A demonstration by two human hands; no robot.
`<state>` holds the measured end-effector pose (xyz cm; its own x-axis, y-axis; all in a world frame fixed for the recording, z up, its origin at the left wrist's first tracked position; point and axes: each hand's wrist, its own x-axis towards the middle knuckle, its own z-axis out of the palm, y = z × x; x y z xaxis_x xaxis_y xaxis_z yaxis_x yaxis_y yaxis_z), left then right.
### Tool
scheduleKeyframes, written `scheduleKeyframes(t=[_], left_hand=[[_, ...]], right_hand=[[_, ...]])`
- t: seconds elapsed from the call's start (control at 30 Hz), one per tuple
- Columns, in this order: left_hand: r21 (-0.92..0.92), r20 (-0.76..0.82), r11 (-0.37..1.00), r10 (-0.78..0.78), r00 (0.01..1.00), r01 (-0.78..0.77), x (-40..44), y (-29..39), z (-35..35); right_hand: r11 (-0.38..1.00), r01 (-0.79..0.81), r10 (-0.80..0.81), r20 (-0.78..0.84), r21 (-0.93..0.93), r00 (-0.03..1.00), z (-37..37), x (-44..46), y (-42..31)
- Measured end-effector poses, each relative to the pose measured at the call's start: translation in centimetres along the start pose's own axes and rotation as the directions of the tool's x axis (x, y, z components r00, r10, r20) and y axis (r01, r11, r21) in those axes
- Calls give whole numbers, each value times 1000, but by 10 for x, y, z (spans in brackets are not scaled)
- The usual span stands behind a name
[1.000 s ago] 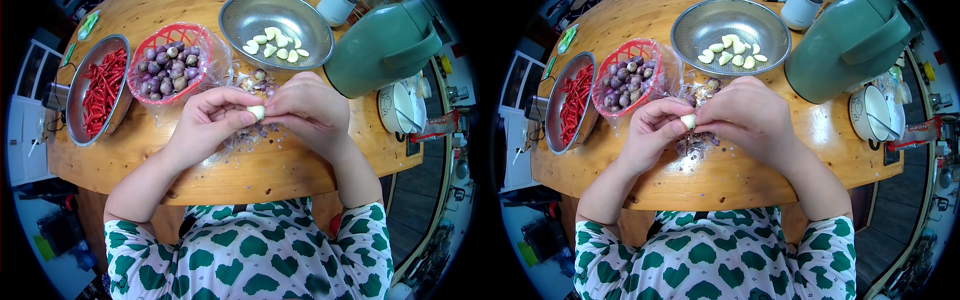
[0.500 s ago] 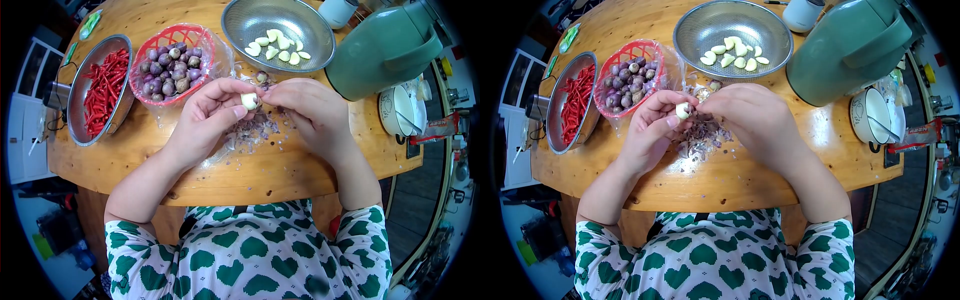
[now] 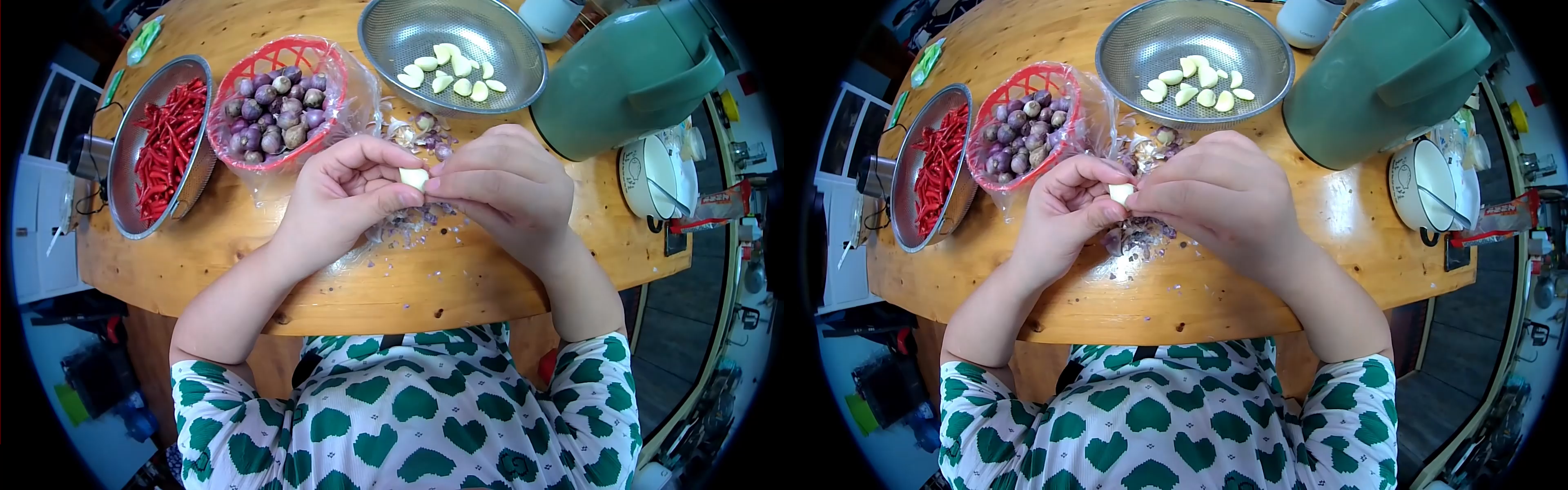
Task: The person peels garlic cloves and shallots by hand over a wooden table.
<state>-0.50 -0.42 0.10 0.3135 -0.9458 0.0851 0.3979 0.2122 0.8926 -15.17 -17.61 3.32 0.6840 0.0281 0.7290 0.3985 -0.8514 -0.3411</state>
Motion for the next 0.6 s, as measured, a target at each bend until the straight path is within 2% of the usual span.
scheduleKeyframes(t=[0.07,0.27,0.47,0.57,0.6], left_hand=[[-6,4,1000,0,1000,0,-1,-1,0],[-5,4,1000,-21,1000,21,-1,1,0],[-19,-13,1000,-2,1000,1,0,0,1],[-52,12,999,-8,1000,8,0,-1,0],[-70,21,997,-12,1000,13,0,0,0]], right_hand=[[999,-34,35,-9,34,999,2,-1,-2],[999,-9,9,-5,38,1000,-1,-1,-2],[992,-95,96,-9,86,995,1,0,-4],[999,17,-17,-4,43,1000,0,-2,2],[999,1,-1,6,34,1000,0,-2,1]])
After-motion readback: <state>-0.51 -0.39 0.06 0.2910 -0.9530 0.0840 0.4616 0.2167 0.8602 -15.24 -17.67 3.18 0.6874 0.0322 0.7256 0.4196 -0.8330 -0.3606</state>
